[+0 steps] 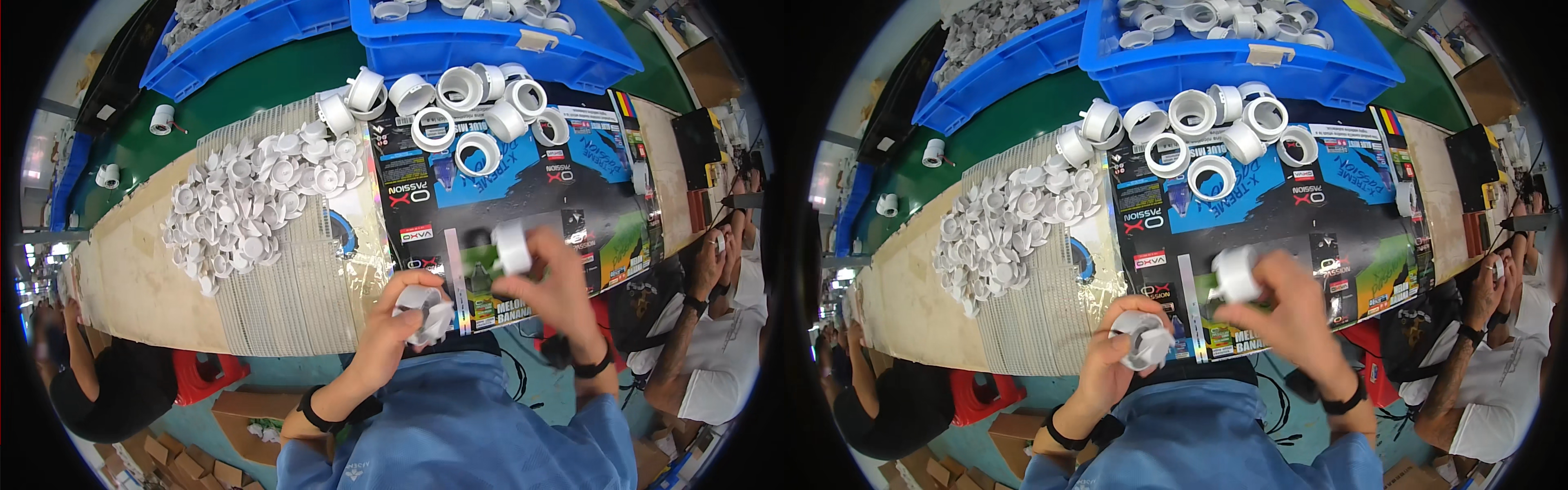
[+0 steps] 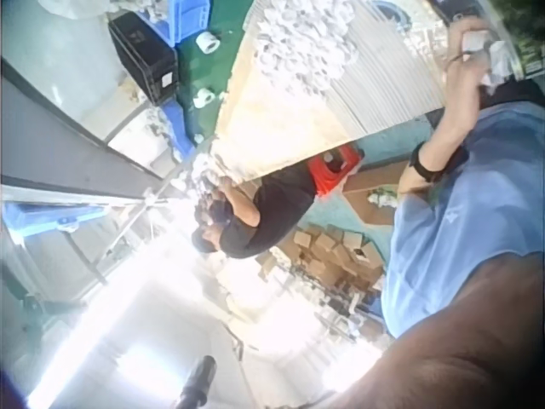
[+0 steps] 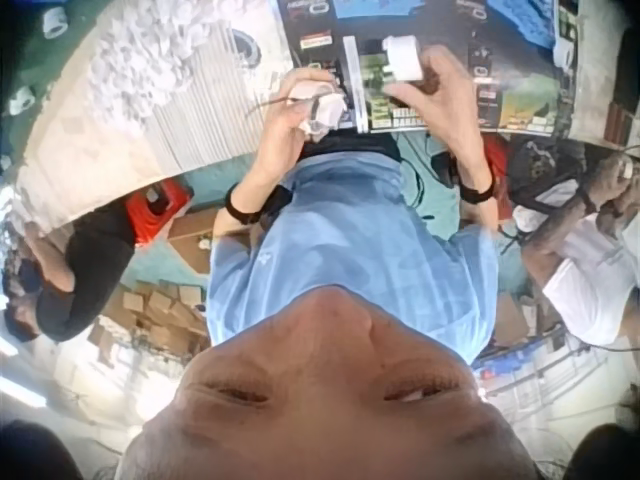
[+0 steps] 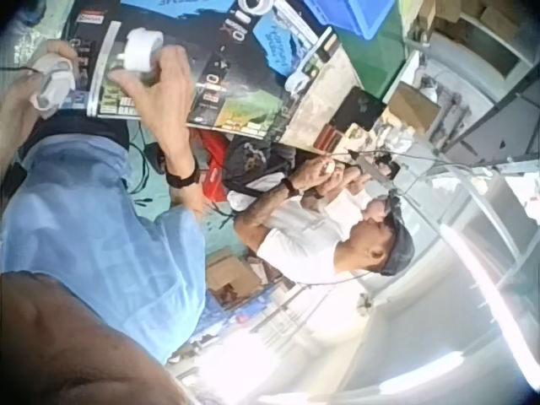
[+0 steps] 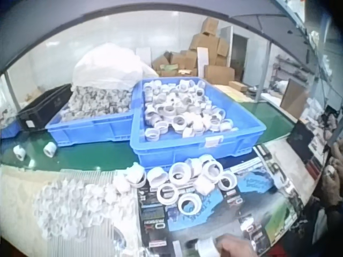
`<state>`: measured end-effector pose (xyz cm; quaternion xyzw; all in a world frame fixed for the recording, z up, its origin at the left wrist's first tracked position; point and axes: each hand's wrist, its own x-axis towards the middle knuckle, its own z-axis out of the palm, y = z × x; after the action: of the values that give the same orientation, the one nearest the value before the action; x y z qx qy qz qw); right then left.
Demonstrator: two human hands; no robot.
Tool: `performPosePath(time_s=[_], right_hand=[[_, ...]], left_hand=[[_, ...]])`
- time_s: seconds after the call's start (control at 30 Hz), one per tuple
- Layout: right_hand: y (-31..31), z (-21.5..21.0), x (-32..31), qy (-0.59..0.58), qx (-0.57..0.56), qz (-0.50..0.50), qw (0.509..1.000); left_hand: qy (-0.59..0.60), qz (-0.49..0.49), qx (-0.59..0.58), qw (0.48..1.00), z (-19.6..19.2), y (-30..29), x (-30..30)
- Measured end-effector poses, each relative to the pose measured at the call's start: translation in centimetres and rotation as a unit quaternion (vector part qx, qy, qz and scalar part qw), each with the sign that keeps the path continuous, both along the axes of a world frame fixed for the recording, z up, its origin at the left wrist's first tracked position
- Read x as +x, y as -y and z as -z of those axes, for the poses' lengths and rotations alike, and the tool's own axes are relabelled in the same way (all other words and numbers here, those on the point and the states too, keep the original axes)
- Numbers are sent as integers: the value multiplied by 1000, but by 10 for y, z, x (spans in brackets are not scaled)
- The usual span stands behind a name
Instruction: Assembling plastic housings and electronic components into small white cylindrical units at a factory workstation.
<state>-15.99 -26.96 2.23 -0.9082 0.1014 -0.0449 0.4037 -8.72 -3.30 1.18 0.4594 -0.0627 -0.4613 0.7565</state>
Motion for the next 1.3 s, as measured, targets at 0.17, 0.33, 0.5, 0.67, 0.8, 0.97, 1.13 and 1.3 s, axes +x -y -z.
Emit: performPosePath(time_s=[0.17,0.33,0.5,0.67,0.8,0.97,1.13,1.3], right_hand=[[-66,0,-7,49,245,-41,967],[-80,14,-16,19,353,-23,935],[-82,11,-10,4,364,-9,932],[-86,12,-5,1,366,-6,931],[-87,20,-5,25,343,-37,938],[-101,36,-10,89,365,-13,927],[-102,28,-9,134,322,-48,936],[-102,31,-3,159,313,-32,936]], left_hand=[[214,-71,72,972,5,7,-5],[194,-122,95,969,11,2,-4],[318,-126,169,925,8,0,-4],[409,-86,149,896,7,-2,-2],[431,-88,132,888,9,-3,-2],[450,-121,114,877,13,1,-13],[476,-135,89,864,14,-3,-18],[467,-139,114,866,9,1,-14]])
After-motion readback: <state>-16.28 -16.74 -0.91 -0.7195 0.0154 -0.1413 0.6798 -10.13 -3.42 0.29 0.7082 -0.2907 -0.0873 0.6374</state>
